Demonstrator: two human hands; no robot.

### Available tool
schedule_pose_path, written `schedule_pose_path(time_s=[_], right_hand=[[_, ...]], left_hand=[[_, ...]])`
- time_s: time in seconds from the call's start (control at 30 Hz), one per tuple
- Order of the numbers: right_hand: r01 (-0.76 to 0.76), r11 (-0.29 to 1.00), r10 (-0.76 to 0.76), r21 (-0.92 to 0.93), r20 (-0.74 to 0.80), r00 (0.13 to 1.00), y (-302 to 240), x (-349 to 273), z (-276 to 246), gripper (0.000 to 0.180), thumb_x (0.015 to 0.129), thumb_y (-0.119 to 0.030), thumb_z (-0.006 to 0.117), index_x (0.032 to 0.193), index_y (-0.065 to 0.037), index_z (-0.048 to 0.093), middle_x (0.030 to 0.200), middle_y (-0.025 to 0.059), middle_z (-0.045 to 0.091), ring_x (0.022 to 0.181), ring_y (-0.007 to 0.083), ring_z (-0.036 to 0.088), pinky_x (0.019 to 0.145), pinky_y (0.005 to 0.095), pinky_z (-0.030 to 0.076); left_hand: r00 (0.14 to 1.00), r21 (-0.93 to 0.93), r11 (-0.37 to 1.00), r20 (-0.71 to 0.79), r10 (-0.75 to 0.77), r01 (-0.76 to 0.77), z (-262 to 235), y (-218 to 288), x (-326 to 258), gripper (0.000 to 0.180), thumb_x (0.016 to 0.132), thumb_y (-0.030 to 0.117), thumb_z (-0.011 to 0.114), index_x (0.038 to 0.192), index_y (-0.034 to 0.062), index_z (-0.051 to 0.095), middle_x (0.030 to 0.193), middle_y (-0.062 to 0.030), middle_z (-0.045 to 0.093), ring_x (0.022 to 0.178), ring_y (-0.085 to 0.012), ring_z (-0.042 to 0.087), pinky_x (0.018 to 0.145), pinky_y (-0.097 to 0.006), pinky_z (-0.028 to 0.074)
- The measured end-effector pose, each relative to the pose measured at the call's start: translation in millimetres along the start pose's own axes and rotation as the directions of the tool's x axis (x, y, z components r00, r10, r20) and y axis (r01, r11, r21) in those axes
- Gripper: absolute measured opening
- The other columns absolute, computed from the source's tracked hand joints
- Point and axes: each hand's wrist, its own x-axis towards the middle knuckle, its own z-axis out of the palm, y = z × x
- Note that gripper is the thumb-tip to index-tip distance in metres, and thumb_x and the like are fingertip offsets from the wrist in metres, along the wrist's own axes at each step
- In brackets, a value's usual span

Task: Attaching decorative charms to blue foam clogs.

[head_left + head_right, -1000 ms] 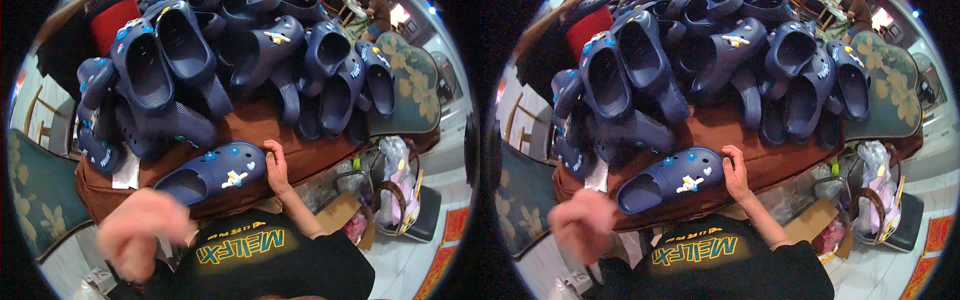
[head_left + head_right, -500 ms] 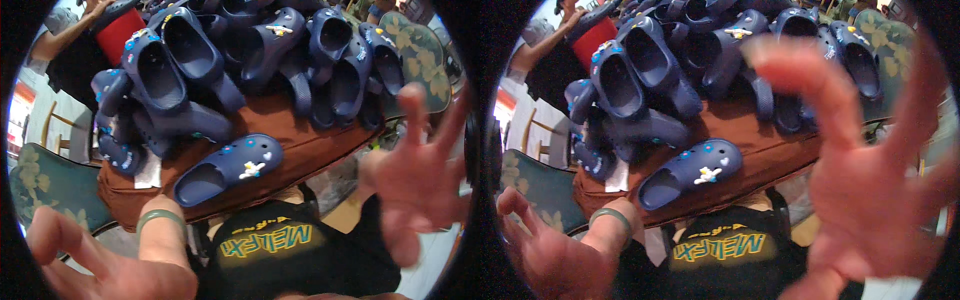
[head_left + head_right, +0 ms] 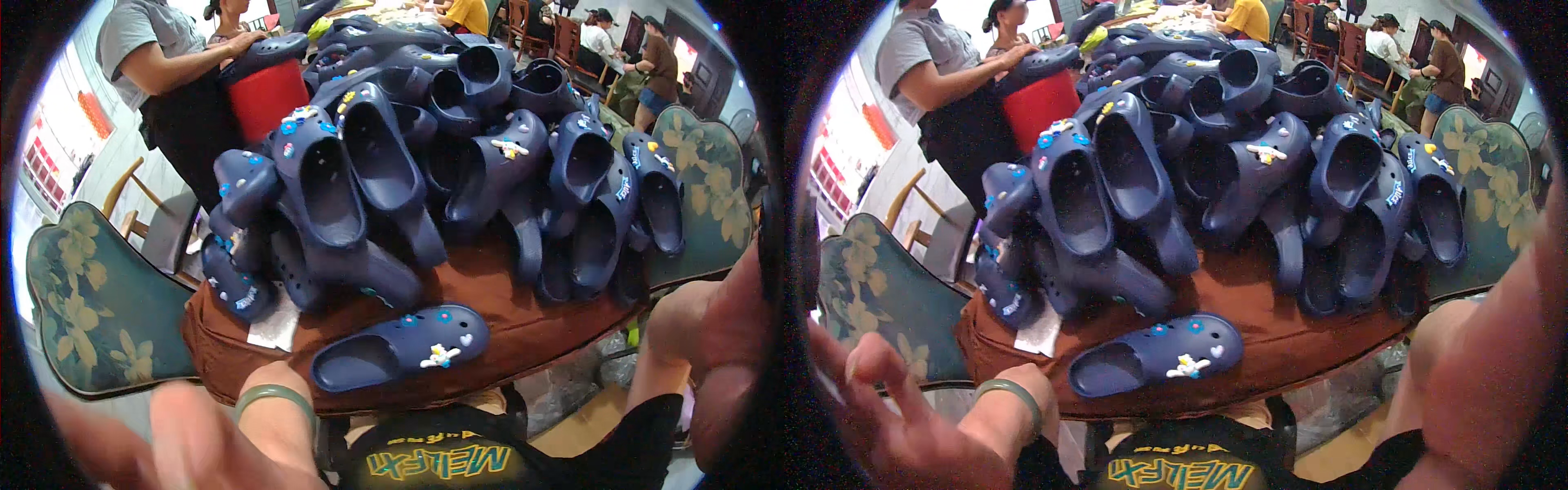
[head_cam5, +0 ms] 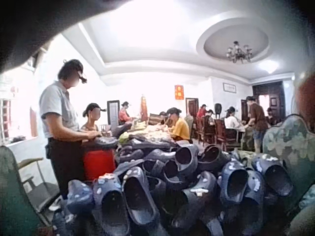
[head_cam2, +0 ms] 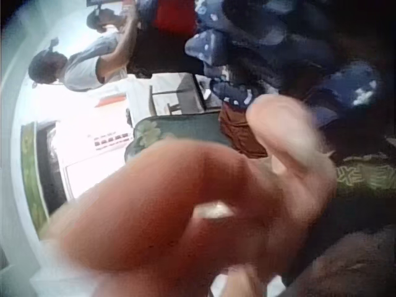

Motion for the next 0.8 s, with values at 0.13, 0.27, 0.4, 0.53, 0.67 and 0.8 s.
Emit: schedule_pose_path(time_s=[0.13,0.27,0.4,0.53,0.67,0.8], right_hand=[[0.034,0.999,-0.039,0.029,0.194,0.980,11,24,-147,0.063,0.084,-0.029,0.066,0.139,-0.016,0.039,0.147,0.0174,0.029,0.132,0.0437,0.028,0.097,0.0545,0.037],[-0.047,0.999,0.049,-0.016,0.154,0.987,7,-36,-170,0.061,0.083,-0.029,0.066,0.138,-0.015,0.040,0.145,0.0176,0.031,0.131,0.0434,0.029,0.097,0.0538,0.037],[-0.097,0.995,0.099,-0.024,0.131,0.986,-14,-36,-171,0.060,0.083,-0.028,0.066,0.136,-0.014,0.042,0.144,0.0177,0.033,0.130,0.0430,0.031,0.097,0.0532,0.037],[-0.175,0.982,0.187,-0.074,0.227,0.956,-7,8,-195,0.058,0.083,-0.027,0.066,0.135,-0.013,0.043,0.143,0.0179,0.034,0.129,0.0427,0.032,0.097,0.0525,0.037],[-0.218,0.976,0.215,-0.019,0.269,0.939,67,33,-196,0.057,0.082,-0.026,0.066,0.133,-0.012,0.045,0.141,0.0180,0.036,0.128,0.0424,0.033,0.097,0.0518,0.037],[-0.250,0.966,0.257,-0.060,0.246,0.935,60,36,-188,0.055,0.082,-0.025,0.066,0.132,-0.012,0.046,0.140,0.0182,0.038,0.127,0.0420,0.035,0.097,0.0512,0.037]], left_hand=[[0.979,-0.099,0.983,0.143,-0.142,0.157,67,-99,-57,0.035,0.094,0.010,0.044,0.127,0.0019,0.053,0.130,-0.0143,0.050,0.122,-0.0218,0.041,0.092,-0.032,0.041],[0.982,-0.236,0.969,0.186,-0.024,0.069,41,-58,-34,0.034,0.094,0.011,0.044,0.126,0.0017,0.053,0.126,-0.0137,0.051,0.118,-0.0217,0.042,0.090,-0.032,0.041],[0.972,-0.334,0.942,0.228,0.060,0.020,-25,-112,-76,0.033,0.094,0.011,0.045,0.124,0.0014,0.052,0.123,-0.0131,0.051,0.114,-0.0215,0.043,0.087,-0.032,0.042],[0.936,-0.487,0.869,0.338,0.097,0.086,1,-85,-65,0.031,0.094,0.012,0.045,0.123,0.0012,0.051,0.119,-0.0125,0.051,0.110,-0.0214,0.045,0.085,-0.032,0.042],[0.892,-0.523,0.843,0.433,0.133,0.128,0,-48,-38,0.030,0.094,0.012,0.046,0.121,0.0010,0.051,0.115,-0.0119,0.052,0.106,-0.0213,0.046,0.082,-0.032,0.043],[0.875,-0.626,0.771,0.432,0.218,0.117,-137,-209,-148,0.029,0.094,0.013,0.046,0.120,0.0007,0.050,0.112,-0.0113,0.052,0.103,-0.0212,0.047,0.080,-0.032,0.044]])
